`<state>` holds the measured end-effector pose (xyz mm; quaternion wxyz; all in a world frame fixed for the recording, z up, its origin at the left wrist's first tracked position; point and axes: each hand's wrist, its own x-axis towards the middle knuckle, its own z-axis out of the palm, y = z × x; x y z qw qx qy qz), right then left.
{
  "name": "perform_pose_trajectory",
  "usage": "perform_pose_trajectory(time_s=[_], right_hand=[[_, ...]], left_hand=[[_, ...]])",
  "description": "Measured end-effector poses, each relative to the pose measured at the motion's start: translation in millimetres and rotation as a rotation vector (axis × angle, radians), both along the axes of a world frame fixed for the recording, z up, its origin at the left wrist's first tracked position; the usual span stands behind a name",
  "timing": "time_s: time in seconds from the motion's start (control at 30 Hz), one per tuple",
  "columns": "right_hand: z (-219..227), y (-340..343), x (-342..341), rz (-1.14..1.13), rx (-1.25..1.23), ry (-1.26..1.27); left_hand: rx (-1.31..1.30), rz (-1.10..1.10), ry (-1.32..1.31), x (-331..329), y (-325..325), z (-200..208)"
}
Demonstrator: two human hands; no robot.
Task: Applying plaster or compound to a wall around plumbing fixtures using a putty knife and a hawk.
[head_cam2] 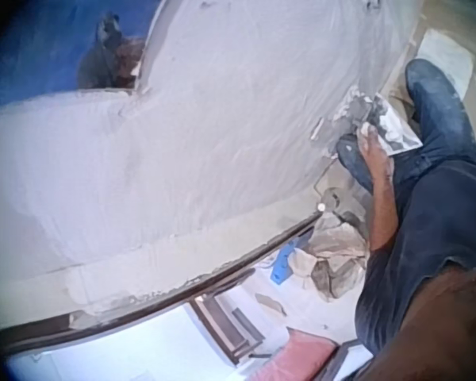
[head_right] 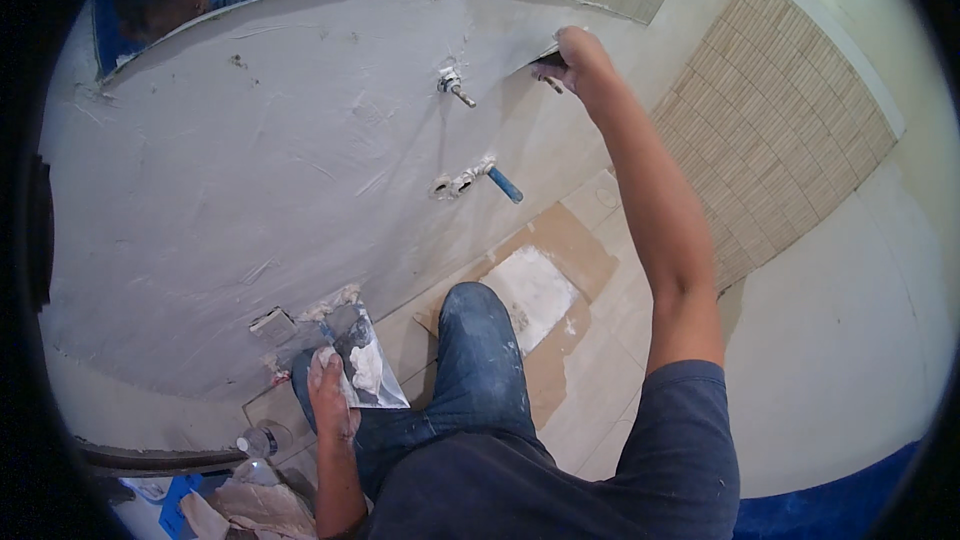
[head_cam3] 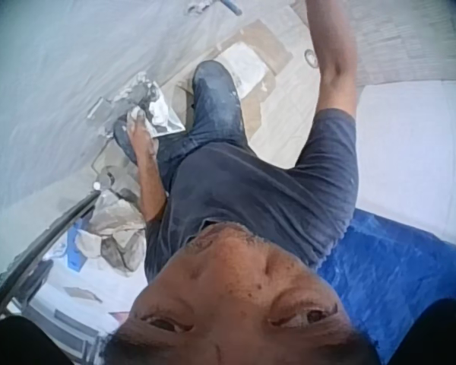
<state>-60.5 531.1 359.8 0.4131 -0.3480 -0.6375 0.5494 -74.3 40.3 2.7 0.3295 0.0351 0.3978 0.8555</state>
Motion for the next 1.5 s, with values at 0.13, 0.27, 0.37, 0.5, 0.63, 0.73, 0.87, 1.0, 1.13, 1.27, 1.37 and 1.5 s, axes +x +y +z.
perform_pose_trajectory(time_s=[0.13, 0.27, 0.37, 0.5, 0.63, 0.73, 0.87, 1.0, 1.13, 1.27, 1.37, 1.5], right_hand=[[-16.9, -22.9, -0.7, -0.145, 0.454, -0.097], [-54.3, -32.3, 17.3, -0.131, 0.65, -0.105], [-49.2, -37.0, 33.7, -0.037, 0.161, 0.21], [-37.4, -6.2, 40.0, -0.038, 0.073, 0.21], [-20.4, -3.3, 26.7, -0.012, 0.077, 0.088], [-9.2, -1.8, 13.3, -0.079, 0.156, 0.006], [-23.7, -32.0, -10.8, -0.354, 0.79, -0.592], [-68.5, -91.2, -8.3, -0.435, 1.263, -0.473], [-47.8, -100.5, 40.0, -0.191, 0.913, -0.52], [-30.2, -49.6, 74.8, -0.45, 0.771, -0.61], [-34.8, -14.9, 75.3, -0.579, 1.178, -0.464], [-61.9, 43.6, 73.2, -0.463, 1.252, -0.36]], left_hand=[[-0.007, -0.01, 0.009, 1.8, 4.3, 7.0], [-0.019, -0.017, 0.004, 1.3, 1.6, -0.1], [-0.025, -0.016, 0.035, -0.6, 0.4, -7.4], [-0.047, -0.03, -0.013, 1.5, 2.7, 0.7], [-0.064, -0.014, -0.017, 0.0, 1.4, -1.3], [-0.05, -0.036, 0.001, 0.4, 2.6, -1.3], [-0.028, -0.041, 0.018, 0.4, 2.0, -2.7], [-0.061, -0.034, -0.027, 2.2, 4.2, 4.7], [-0.03, -0.097, 0.007, -3.2, 0.8, -1.4], [-0.062, -0.044, 0.006, -0.3, 6.2, 0.4], [-0.076, -0.025, -0.016, -2.5, 4.1, 4.3], [-0.009, -0.066, 0.009, -3.4, 4.4, 5.1]])
